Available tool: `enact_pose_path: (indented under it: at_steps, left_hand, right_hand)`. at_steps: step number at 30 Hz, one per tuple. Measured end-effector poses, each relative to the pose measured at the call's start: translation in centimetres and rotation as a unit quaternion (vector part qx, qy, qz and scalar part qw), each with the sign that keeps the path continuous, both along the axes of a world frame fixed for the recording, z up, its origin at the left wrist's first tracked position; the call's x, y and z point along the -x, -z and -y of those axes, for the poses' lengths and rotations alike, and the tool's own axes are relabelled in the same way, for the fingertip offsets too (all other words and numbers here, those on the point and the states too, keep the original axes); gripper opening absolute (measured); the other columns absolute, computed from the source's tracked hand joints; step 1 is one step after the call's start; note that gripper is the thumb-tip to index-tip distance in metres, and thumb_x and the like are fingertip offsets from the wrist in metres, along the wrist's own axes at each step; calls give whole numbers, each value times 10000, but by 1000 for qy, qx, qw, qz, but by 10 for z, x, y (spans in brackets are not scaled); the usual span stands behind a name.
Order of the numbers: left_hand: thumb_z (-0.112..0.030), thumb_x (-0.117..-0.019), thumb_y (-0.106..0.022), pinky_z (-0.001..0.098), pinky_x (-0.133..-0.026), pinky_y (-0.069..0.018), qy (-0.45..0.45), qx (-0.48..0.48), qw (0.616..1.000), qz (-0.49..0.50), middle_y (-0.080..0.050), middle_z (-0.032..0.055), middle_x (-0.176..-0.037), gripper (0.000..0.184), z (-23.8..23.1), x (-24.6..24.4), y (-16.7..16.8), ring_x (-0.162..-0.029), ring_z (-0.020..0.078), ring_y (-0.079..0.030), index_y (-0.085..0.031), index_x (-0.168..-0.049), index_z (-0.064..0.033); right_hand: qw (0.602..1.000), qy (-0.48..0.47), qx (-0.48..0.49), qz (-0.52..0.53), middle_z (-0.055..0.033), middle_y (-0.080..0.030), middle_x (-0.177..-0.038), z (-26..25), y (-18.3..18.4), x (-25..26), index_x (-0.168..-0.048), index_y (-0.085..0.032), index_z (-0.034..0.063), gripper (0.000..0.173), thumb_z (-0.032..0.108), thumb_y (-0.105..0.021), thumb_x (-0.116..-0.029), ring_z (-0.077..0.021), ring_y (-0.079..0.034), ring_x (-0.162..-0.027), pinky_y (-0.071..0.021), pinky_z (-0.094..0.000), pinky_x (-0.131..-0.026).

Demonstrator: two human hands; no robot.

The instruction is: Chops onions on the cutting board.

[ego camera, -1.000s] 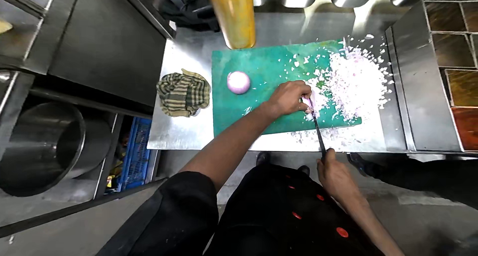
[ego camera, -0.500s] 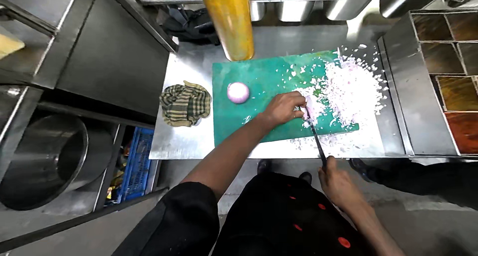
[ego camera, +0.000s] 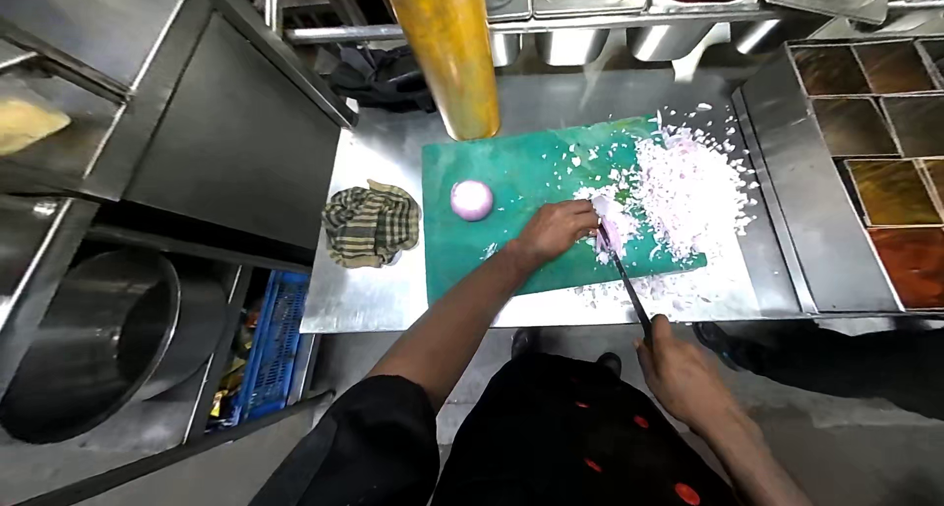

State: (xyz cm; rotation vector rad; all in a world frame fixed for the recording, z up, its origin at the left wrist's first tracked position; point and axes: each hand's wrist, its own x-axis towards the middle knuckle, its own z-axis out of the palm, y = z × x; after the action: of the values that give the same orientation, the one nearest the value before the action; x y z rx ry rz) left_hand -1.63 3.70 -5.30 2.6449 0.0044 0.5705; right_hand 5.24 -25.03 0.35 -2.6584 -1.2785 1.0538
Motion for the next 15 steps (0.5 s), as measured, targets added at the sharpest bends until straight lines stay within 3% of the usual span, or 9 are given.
enact_pose_path:
  at_steps: [3, 8, 11, 15]
  left_hand:
    - [-86, -1007, -620, 427, -844, -610, -3, -8, 1000, 23, -731, 131, -1034, 139, 1, 0, 3, -977, 273, -729, -748, -983, -37]
    - [-44, -1002, -602, 419, -872, -605, 1, -15, 999, 35, -735, 141, -1024, 150, 2, 2, 4, -988, 281, -728, -747, -967, -25]
    - [-24, -989, -609, 407, -878, -605, 0, -25, 998, 50, -739, 135, -1018, 147, 2, 3, 7, -986, 278, -730, -749, -947, -35]
    - [-43, -992, -624, 397, -911, -596, 7, -34, 998, 61, -734, 143, -1043, 128, 1, 3, 6, -1016, 286, -720, -751, -978, -31]
  right_hand:
    - [1000, 7, 12, -16, -135, -656, -846, -4, 16, 1, -1276, -471, 77, 312, 321, -468, -1082, -344, -707, -813, -574, -527, -736]
    - [999, -17, -30, 30, -104, -636, -747, 6, -1, -2, -1196, -515, 70, 285, 318, -499, -1057, -327, -693, -708, -565, -514, -647]
    - [1000, 3, 23, -14, -125, -650, -844, -1, 18, 2, -1260, -471, 78, 305, 324, -465, -1079, -333, -705, -806, -572, -520, -726]
    - [1000, 7, 21, -18, -129, -659, -846, -4, 23, 3, -1267, -472, 81, 308, 326, -458, -1080, -337, -711, -811, -575, -515, -733]
